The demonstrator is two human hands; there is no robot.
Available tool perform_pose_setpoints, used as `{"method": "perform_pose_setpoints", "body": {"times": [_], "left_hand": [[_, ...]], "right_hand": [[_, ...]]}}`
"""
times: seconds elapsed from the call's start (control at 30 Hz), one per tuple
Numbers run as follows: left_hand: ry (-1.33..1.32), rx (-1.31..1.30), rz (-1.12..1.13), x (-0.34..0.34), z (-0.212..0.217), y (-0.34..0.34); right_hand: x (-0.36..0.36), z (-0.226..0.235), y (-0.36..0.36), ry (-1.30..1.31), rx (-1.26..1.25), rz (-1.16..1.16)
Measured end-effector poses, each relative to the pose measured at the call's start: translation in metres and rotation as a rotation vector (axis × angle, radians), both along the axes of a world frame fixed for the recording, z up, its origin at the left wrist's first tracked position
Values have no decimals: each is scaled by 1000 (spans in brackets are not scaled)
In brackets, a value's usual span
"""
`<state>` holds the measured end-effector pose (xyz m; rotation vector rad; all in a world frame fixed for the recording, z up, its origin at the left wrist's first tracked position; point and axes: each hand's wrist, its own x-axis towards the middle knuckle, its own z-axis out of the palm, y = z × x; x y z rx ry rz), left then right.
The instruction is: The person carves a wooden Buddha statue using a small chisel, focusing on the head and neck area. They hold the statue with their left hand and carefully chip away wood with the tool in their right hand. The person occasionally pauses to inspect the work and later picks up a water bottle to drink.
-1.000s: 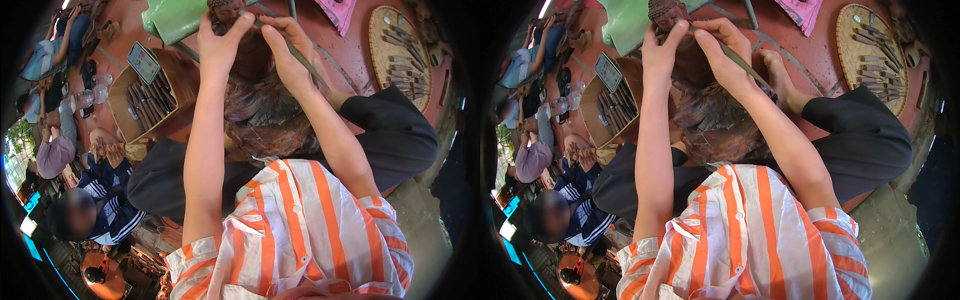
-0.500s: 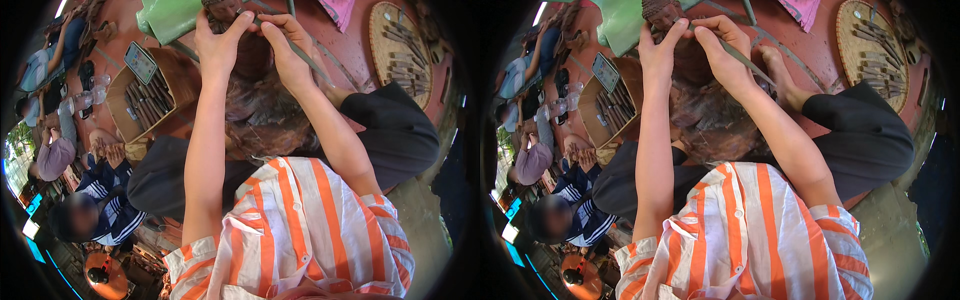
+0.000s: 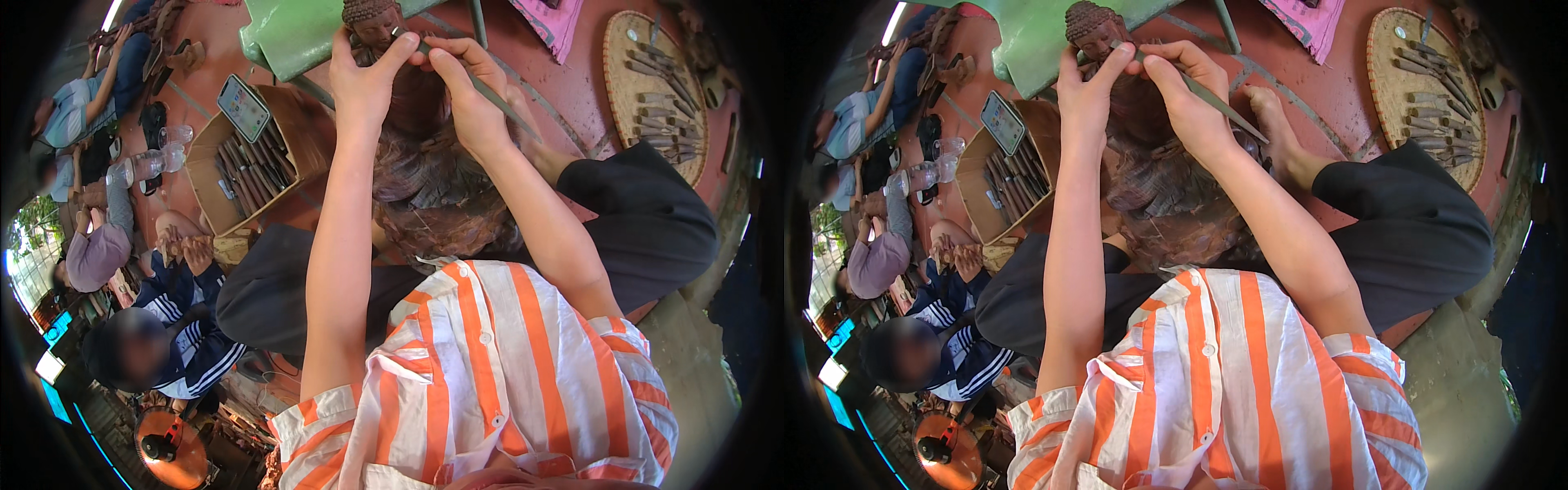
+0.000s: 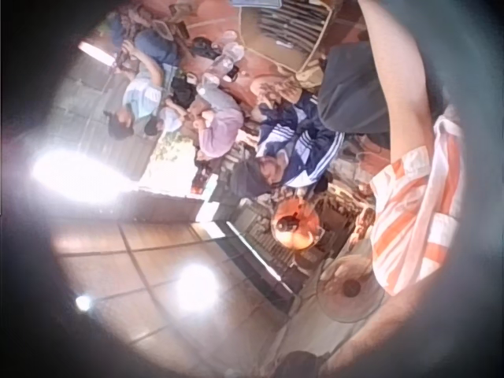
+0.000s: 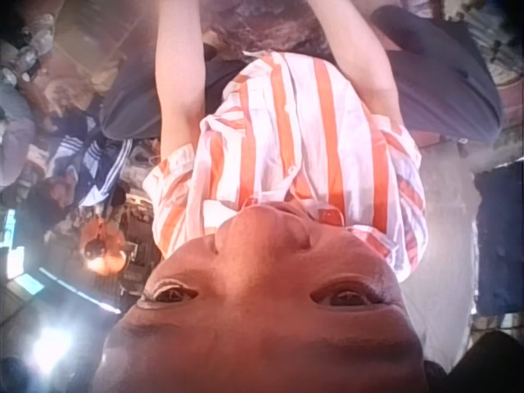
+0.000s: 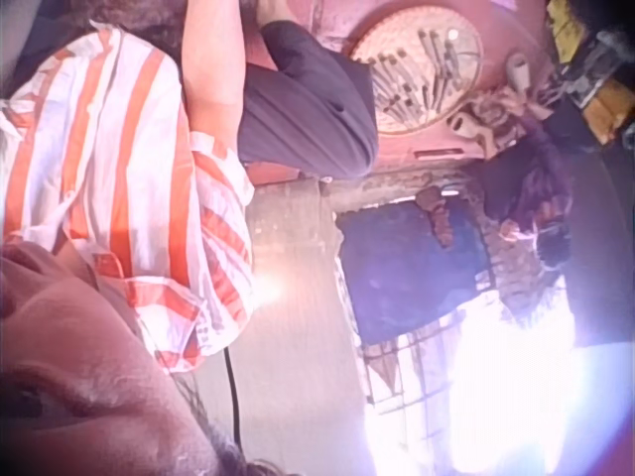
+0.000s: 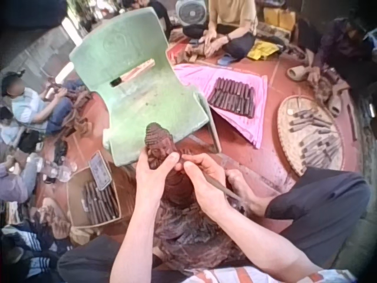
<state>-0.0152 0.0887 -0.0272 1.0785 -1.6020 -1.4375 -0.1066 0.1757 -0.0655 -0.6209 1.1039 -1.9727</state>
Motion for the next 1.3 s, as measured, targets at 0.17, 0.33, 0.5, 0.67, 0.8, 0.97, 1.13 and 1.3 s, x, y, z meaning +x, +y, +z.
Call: {"method": "perform_pose_setpoints", "body": {"times": [0.17, 0.33, 0.5, 0.67, 0.8, 0.97, 1.13, 1.3], "left_hand": [[-122, -137, 46, 2, -16, -8], [-24, 7, 41, 1, -12, -5], [-66, -74, 52, 1, -16, -5], [-105, -25, 122, 1, -17, -7], [-81, -76, 79, 2, -21, -5], [-167, -103, 102, -1, -18, -5], [-343, -382, 221, 11, -23, 8], [-300, -68, 41, 31, 18, 75]], "right_hand": [[1, -5, 5, -16, 32, -35], [-1, 7, -1, -30, -7, 6], [-1, 0, 5, -127, 48, -23], [-9, 1, -1, -61, 52, 45], [-8, -1, 5, -123, 93, 21], [-7, 12, 1, -67, 86, -3], [-7, 16, 15, 88, 147, -24], [-15, 0, 23, 957, 83, -306]]}}
